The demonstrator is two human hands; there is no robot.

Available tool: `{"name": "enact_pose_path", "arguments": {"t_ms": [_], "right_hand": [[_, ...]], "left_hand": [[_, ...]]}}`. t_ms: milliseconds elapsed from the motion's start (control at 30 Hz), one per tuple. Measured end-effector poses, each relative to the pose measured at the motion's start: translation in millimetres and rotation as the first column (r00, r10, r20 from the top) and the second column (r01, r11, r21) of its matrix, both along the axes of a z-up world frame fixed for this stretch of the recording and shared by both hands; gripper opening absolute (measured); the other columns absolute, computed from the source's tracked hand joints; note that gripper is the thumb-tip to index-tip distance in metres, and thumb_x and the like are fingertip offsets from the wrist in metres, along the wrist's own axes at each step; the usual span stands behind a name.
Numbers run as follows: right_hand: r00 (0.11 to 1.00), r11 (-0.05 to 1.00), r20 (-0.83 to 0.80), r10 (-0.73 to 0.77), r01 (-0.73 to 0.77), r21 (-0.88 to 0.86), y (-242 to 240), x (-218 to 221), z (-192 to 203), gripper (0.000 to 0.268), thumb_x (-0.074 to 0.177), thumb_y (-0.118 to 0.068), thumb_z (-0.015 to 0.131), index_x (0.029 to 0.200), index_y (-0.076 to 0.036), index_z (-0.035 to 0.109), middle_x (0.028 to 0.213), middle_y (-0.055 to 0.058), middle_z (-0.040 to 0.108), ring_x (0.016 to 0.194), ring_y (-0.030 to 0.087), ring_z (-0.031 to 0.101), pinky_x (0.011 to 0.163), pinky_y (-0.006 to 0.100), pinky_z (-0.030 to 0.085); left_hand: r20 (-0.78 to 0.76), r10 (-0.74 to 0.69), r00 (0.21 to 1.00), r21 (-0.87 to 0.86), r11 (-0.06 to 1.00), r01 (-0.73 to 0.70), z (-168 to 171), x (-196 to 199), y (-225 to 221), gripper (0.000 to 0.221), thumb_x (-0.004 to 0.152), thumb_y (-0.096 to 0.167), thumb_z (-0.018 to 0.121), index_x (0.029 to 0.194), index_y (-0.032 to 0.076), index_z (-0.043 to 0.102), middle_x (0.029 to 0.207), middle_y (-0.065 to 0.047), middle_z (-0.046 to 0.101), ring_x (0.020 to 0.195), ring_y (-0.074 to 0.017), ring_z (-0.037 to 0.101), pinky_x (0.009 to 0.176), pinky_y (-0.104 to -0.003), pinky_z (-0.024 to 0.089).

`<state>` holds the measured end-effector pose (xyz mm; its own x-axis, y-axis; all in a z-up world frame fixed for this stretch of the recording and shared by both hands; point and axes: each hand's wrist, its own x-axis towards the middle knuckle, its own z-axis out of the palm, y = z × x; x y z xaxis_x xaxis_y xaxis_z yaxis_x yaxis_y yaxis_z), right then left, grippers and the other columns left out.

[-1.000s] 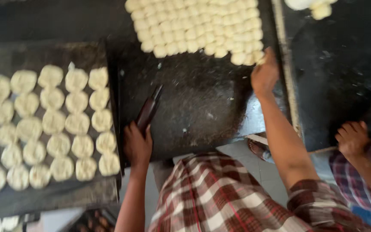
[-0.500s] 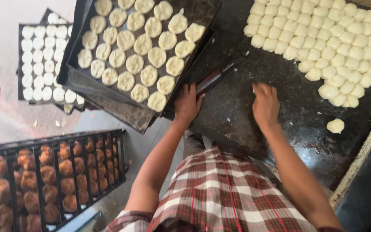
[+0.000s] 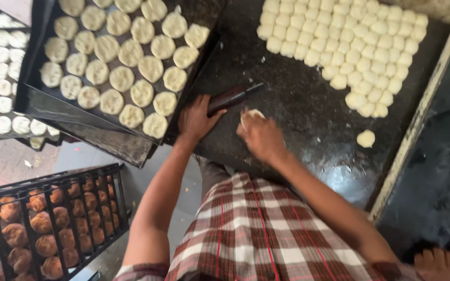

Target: The person prepares small portions of dough by hand, using a rolling pin to flatten individual pieces before placing them onto a metal baking tray.

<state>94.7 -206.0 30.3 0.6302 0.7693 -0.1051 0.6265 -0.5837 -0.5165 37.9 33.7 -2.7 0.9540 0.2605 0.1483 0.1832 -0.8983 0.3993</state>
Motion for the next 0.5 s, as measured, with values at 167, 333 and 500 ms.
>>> {"name": "enact_pose_path", "arguments": {"t_ms": [167, 333, 500], "right_hand": [[0.934, 0.888, 0.044, -0.353, 0.32, 0.33, -14, 49, -27, 0.022, 0.11, -0.019, 0.058, 0.124, -0.01, 0.072, 0.089, 0.012, 0.075, 0.071, 0.032, 0.065, 0.078, 0.043, 0.052], [0.917, 0.854, 0.08, -0.391, 0.329, 0.403, -3, 71, -59, 0.022, 0.115, -0.018, 0.054, 0.129, -0.008, 0.067, 0.102, 0.013, 0.074, 0.079, 0.03, 0.066, 0.074, 0.04, 0.049], [0.886, 0.712, -0.219, -0.41, 0.461, 0.53, -24, 5, -49, 0.037, 0.11, -0.019, 0.054, 0.146, -0.008, 0.047, 0.111, 0.013, 0.068, 0.094, 0.029, 0.062, 0.091, 0.039, 0.051]], "left_hand": [[0.063, -0.395, 0.917, 0.017, 0.919, 0.394, 2, -2, -10, 0.068, 0.084, 0.067, 0.075, 0.11, 0.005, 0.066, 0.102, -0.012, 0.067, 0.08, -0.0341, 0.073, 0.068, -0.045, 0.059], [0.028, -0.344, 0.939, 0.082, 0.936, 0.341, -5, 27, -6, 0.074, 0.082, 0.069, 0.076, 0.117, 0.005, 0.07, 0.106, -0.014, 0.069, 0.071, -0.0356, 0.07, 0.056, -0.046, 0.057], [0.198, -0.378, 0.904, 0.111, 0.926, 0.362, -23, -36, -7, 0.063, 0.083, 0.06, 0.073, 0.119, 0.009, 0.067, 0.109, -0.01, 0.065, 0.096, -0.0323, 0.071, 0.079, -0.045, 0.059]]}}
